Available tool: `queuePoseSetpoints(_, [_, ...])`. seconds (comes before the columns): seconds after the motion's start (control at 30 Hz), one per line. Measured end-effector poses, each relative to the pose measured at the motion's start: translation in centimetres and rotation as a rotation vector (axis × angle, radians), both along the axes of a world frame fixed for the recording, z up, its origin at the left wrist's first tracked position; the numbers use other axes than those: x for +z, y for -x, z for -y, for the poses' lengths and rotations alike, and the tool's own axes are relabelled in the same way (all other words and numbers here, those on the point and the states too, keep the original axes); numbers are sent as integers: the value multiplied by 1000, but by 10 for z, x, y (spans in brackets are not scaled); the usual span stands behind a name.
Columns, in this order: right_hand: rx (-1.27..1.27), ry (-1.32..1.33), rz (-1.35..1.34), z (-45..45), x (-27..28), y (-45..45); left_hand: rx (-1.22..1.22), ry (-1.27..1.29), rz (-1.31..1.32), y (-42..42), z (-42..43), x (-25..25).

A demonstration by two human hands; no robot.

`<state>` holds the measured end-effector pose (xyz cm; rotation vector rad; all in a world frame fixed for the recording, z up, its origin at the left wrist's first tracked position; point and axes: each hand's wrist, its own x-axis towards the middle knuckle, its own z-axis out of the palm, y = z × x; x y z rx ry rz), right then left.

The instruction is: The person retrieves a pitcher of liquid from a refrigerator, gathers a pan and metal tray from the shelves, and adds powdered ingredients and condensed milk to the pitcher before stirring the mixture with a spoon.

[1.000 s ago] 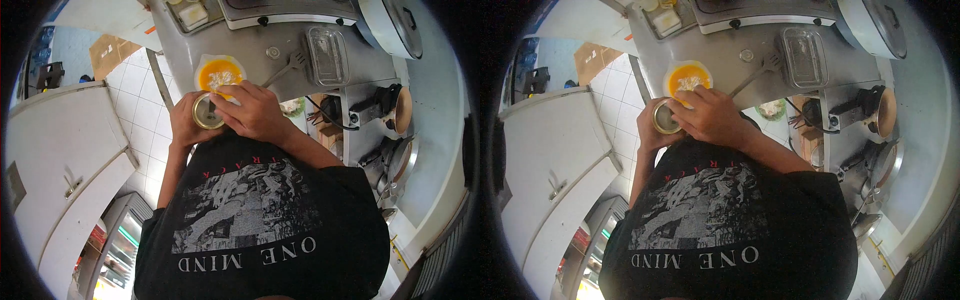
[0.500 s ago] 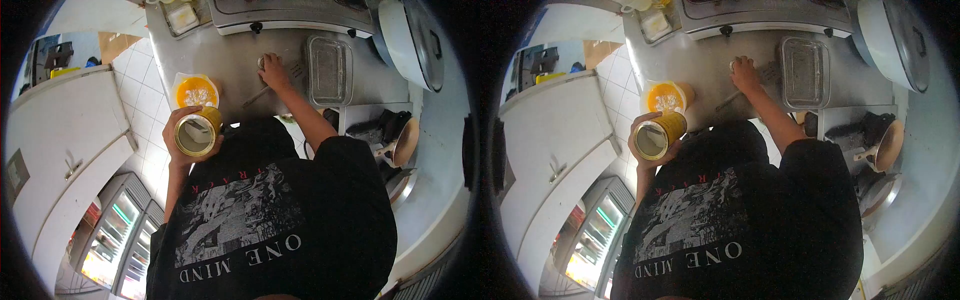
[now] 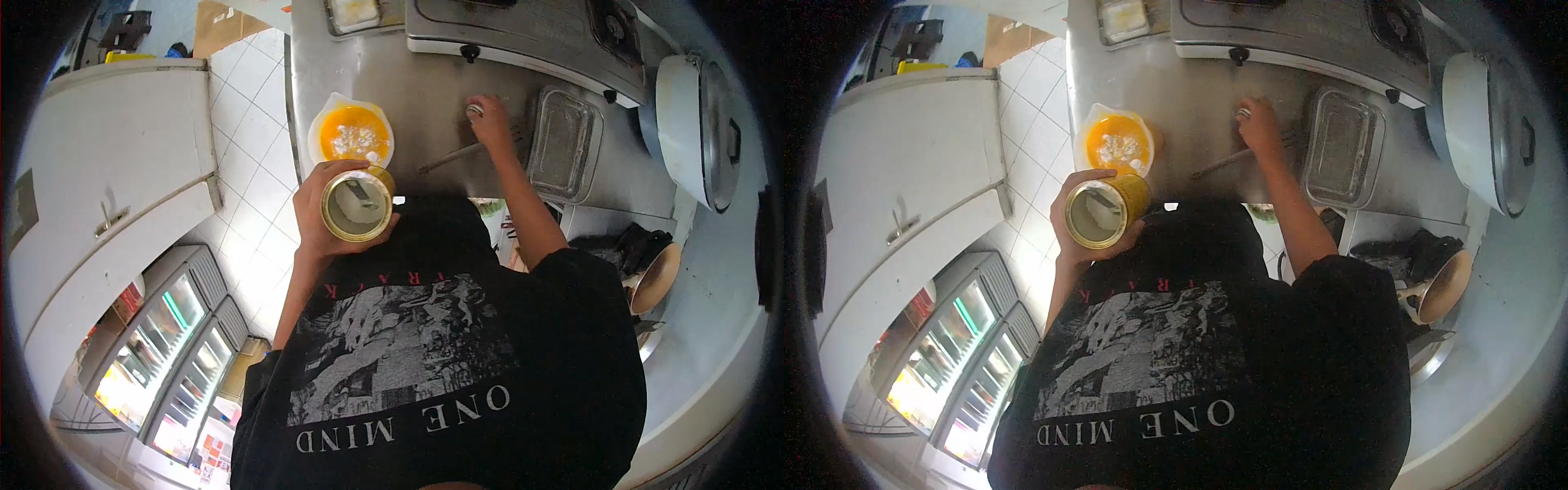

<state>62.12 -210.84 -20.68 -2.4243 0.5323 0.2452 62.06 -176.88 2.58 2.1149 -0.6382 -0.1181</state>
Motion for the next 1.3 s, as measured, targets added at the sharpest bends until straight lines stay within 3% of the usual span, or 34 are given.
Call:
queuePoseSetpoints(0.1, [-208,-217,240,-21,77,3,-42,37,17,-12,-14,-4])
queuePoseSetpoints(0.23, [-72,-226,515,-83,218,8,-93,85,8,-38,-35,-4])
queuePoseSetpoints(0.3, [198,-243,852,-136,265,4,-148,73,29,-54,-50,-4])
queuePoseSetpoints(0.37, [535,-188,905,-178,289,-1,-195,95,49,-72,-60,-5])
queuePoseSetpoints(0.47, [700,-35,801,-232,296,-15,-222,120,81,-94,-84,-13])
queuePoseSetpoints(0.7, [639,50,662,-286,288,-35,-317,151,140,-142,-132,-13])
queuePoseSetpoints(1.0, [444,-50,601,-335,276,-66,-337,160,99,-180,-161,-28])
queuePoseSetpoints(1.1, [369,-271,544,-332,275,-76,-353,154,85,-189,-160,-37])
queuePoseSetpoints(1.2, [201,-254,485,-334,281,-85,-382,125,87,-201,-158,-43])
queuePoseSetpoints(1.3, [226,-233,470,-331,276,-98,-386,112,117,-215,-154,-51])
